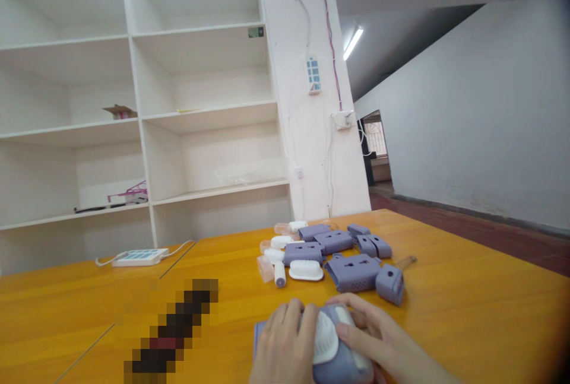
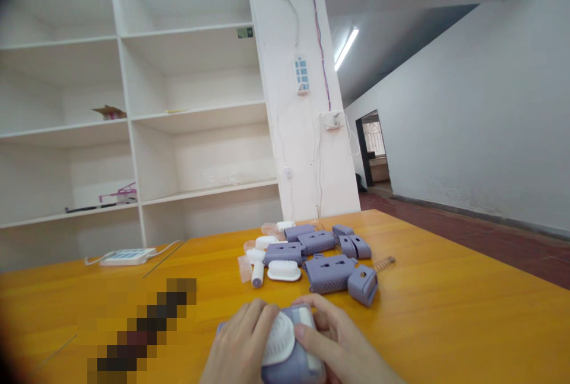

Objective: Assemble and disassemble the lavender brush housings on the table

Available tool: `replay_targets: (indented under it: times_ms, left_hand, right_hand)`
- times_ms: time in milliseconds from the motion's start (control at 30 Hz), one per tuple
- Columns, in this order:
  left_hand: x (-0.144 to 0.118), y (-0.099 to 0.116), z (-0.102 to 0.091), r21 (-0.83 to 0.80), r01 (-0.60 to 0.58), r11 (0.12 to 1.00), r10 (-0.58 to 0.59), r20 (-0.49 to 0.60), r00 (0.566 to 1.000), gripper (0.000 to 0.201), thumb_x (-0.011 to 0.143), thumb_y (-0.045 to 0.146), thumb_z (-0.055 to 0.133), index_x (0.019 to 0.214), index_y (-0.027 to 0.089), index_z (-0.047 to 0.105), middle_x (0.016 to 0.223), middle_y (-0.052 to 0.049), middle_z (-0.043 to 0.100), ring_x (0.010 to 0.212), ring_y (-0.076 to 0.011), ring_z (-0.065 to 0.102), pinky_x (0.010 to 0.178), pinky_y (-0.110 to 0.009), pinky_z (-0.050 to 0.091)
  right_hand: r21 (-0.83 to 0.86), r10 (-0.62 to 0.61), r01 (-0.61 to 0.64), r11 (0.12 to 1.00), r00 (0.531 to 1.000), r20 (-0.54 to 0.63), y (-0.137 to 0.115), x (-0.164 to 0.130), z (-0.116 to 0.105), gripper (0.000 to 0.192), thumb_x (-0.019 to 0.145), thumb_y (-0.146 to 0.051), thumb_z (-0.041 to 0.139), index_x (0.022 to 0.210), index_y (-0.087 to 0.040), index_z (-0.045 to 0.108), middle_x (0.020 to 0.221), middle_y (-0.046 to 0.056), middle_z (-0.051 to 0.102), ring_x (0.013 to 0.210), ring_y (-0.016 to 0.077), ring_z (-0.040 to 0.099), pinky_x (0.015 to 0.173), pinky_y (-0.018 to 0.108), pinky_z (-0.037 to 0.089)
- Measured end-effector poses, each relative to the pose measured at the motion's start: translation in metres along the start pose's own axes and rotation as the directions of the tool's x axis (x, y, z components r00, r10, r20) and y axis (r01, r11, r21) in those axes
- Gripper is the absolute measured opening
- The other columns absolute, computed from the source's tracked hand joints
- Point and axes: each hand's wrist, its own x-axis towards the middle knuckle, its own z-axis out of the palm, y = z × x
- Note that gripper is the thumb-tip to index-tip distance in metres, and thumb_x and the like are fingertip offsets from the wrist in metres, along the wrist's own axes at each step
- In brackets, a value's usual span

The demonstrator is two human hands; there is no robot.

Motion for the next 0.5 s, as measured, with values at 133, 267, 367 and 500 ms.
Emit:
replay_targets:
  times_ms: [133, 267, 367, 500]
  left_hand:
    - [0.0005, -0.0006, 0.0036, -0.004, -0.001, 1.0, 0.001, -0.027, 1.0, 0.034, 0.078, 0.022, 0.075, 0.11, 0.029, 0.065, 0.11, -0.003, 0.073, 0.095, -0.0261, 0.07, 0.077, -0.029, 0.052]
    - [0.0003, 0.001, 0.0073, -0.068, 0.013, 0.998, -0.019, -0.077, 0.997, 0.046, 0.072, 0.057, 0.078, 0.105, 0.027, 0.066, 0.105, -0.006, 0.072, 0.094, -0.0291, 0.07, 0.074, -0.032, 0.052]
    - [-0.0003, 0.0025, 0.0081, -0.098, 0.015, 0.995, -0.025, -0.109, 0.994, 0.055, 0.069, 0.067, 0.076, 0.105, 0.026, 0.067, 0.102, -0.005, 0.072, 0.093, -0.0287, 0.07, 0.074, -0.032, 0.051]
    - [-0.0004, 0.0051, 0.0071, -0.146, 0.029, 0.989, -0.047, -0.122, 0.991, 0.061, 0.065, 0.071, 0.076, 0.106, 0.027, 0.068, 0.102, -0.005, 0.073, 0.094, -0.0291, 0.071, 0.076, -0.032, 0.052]
  right_hand:
    - [-0.012, 0.001, -0.002, 1.0, 0.998, -0.061, -0.0004, 0.0003, -0.0009, 0.06, 0.077, -0.067, 0.075, 0.112, -0.021, 0.059, 0.08, 0.0, 0.066, 0.049, 0.0075, 0.051, 0.041, 0.016, 0.04]
    - [-0.085, 0.014, -0.023, 0.996, 0.995, -0.102, -0.0032, -0.002, -0.0033, 0.065, 0.079, -0.069, 0.072, 0.118, -0.019, 0.058, 0.074, -0.003, 0.062, 0.039, 0.0045, 0.042, 0.034, 0.016, 0.031]
    - [-0.074, 0.0, -0.007, 0.997, 0.995, -0.096, -0.004, -0.0026, -0.0048, 0.063, 0.081, -0.066, 0.072, 0.12, -0.019, 0.059, 0.075, -0.003, 0.062, 0.039, 0.0027, 0.04, 0.034, 0.014, 0.03]
    - [-0.019, 0.008, -0.009, 1.0, 0.997, -0.078, -0.0005, 0.001, -0.007, 0.063, 0.076, -0.064, 0.077, 0.116, -0.018, 0.062, 0.077, -0.001, 0.064, 0.041, 0.0027, 0.041, 0.034, 0.013, 0.028]
